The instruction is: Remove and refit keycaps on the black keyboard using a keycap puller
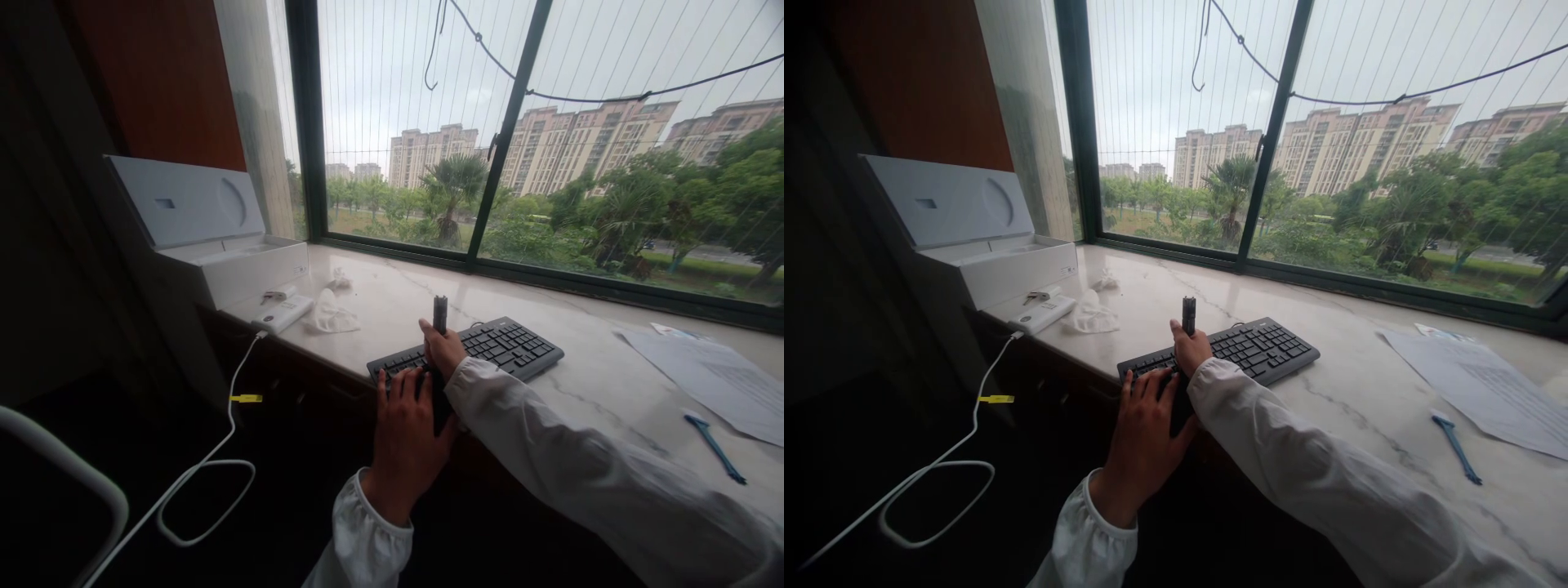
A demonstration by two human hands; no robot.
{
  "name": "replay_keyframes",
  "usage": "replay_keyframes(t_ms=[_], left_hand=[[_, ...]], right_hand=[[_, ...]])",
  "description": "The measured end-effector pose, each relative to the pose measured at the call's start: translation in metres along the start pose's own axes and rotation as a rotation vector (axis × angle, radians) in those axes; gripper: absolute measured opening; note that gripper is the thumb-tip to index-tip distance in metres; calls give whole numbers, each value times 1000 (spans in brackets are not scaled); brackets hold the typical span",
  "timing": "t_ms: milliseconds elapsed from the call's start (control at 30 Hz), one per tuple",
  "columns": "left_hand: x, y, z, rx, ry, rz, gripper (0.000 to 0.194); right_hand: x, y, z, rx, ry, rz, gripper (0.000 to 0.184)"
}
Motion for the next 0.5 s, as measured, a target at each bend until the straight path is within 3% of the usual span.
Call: replay_keyframes(t_ms=[100, 367, 500], left_hand=[[1, 0, -1, -6, 16, -2, 52], [2, 0, -2, -12, 15, -31, 50], [3, 0, -2, -15, 29, -32, 50]], right_hand=[[-1, -2, -3, -95, -35, 30, 46], [-11, -16, -10, -241, -314, 56, 49], [-11, -16, -9, -222, -283, 83, 53]])
Point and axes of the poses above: each hand's wrist, its own z-axis towards the middle knuckle, its own x-axis out of the back of the hand, y = z × x, the point moved 6 cm from there along z, towards the middle knuckle, and after that the axes turned 4 degrees about -z, right-handed, at the moved point
